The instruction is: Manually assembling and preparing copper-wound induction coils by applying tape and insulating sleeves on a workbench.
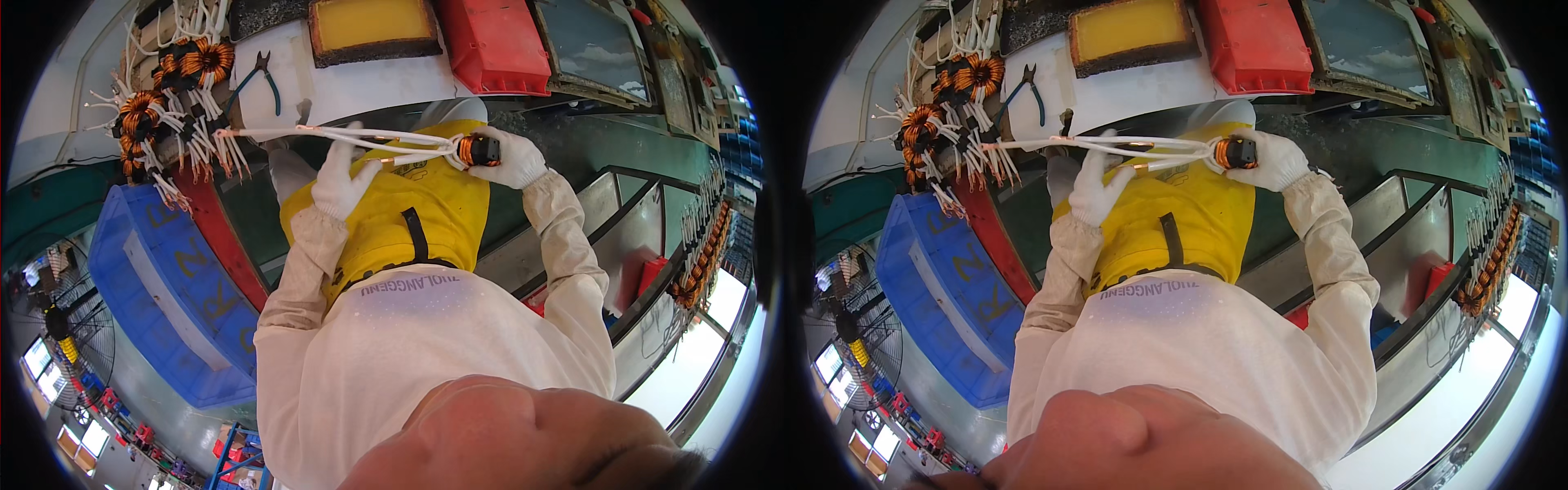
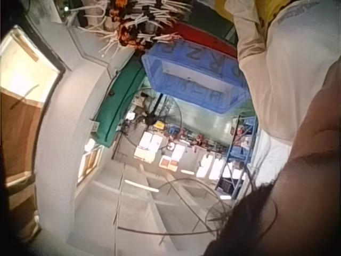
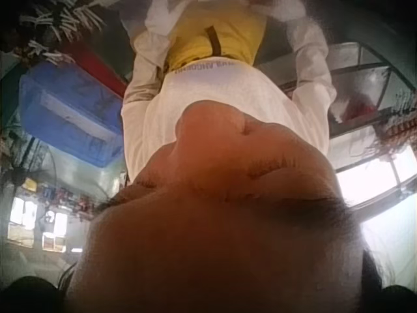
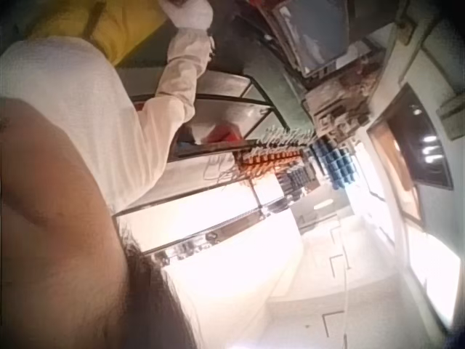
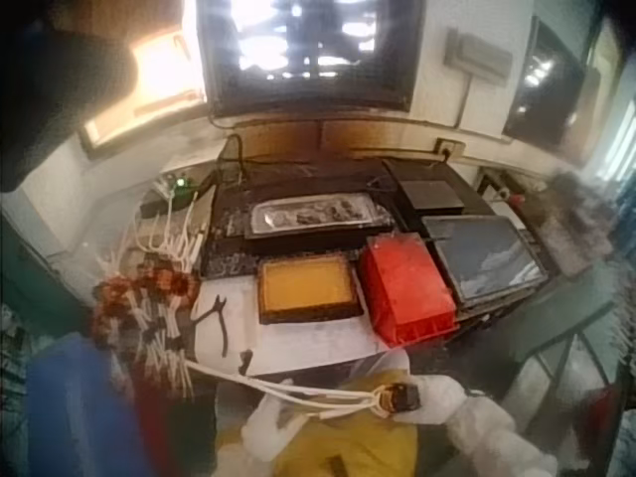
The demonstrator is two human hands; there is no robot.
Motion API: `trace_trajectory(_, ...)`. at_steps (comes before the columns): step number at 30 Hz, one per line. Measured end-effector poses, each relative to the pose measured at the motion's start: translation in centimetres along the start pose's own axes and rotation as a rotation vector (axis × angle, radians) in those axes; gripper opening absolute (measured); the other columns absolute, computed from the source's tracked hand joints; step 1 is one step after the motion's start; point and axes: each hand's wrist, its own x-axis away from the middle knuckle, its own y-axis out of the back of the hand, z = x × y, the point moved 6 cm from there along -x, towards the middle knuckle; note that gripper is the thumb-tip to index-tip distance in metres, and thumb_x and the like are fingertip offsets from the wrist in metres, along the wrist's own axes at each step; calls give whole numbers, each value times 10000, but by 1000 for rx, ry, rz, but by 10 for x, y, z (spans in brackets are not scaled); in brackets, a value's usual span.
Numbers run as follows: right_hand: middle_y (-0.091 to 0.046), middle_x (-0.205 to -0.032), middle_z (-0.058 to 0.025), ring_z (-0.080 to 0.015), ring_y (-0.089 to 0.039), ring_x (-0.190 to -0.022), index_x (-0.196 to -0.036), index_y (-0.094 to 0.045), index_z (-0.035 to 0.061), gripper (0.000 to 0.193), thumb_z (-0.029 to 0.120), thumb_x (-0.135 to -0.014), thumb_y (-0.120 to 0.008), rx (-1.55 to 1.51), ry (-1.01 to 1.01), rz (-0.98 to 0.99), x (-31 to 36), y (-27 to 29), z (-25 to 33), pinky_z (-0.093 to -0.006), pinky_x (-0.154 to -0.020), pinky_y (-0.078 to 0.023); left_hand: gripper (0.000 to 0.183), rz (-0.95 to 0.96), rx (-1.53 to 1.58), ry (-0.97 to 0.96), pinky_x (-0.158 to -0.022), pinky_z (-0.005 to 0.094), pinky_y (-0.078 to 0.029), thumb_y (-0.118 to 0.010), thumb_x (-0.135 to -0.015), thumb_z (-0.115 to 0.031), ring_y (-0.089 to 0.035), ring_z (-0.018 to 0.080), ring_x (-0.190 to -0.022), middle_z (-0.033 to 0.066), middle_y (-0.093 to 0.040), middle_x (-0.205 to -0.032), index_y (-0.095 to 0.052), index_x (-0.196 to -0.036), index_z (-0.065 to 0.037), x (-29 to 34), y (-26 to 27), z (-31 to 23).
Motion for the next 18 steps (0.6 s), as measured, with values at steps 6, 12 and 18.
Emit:
trace_trajectory(6,-741,-1043,-163,-371,-717,-962,-1267,-663,151,694,456,-677,-865,-2,-29,-22,-5,2,-7,-435,-865,-578,551,60,-110,-20,-918,365,-563,-755,-895,-182,-694,284,-1050,168,-659,-1202,-548,-1383,-34,-17,1,-2)
trace_trajectory(12,-740,-1035,-165,-370,-717,-955,-1262,-667,147,697,475,-679,-863,18,-25,-38,-10,-1,-11,-435,-860,-580,392,7,396,294,-831,311,-558,-677,-907,-65,-679,191,-935,114,-689,-1087,-564,-1275,7,-24,-23,56)
trace_trajectory(18,-740,-1035,-163,-367,-717,-952,-1244,-677,135,665,484,-704,-847,22,16,-56,-6,0,-9,-432,-857,-580,388,-111,682,525,-747,278,-542,-668,-904,-9,-654,153,-883,92,-679,-1040,-556,-1274,11,-17,-61,107)
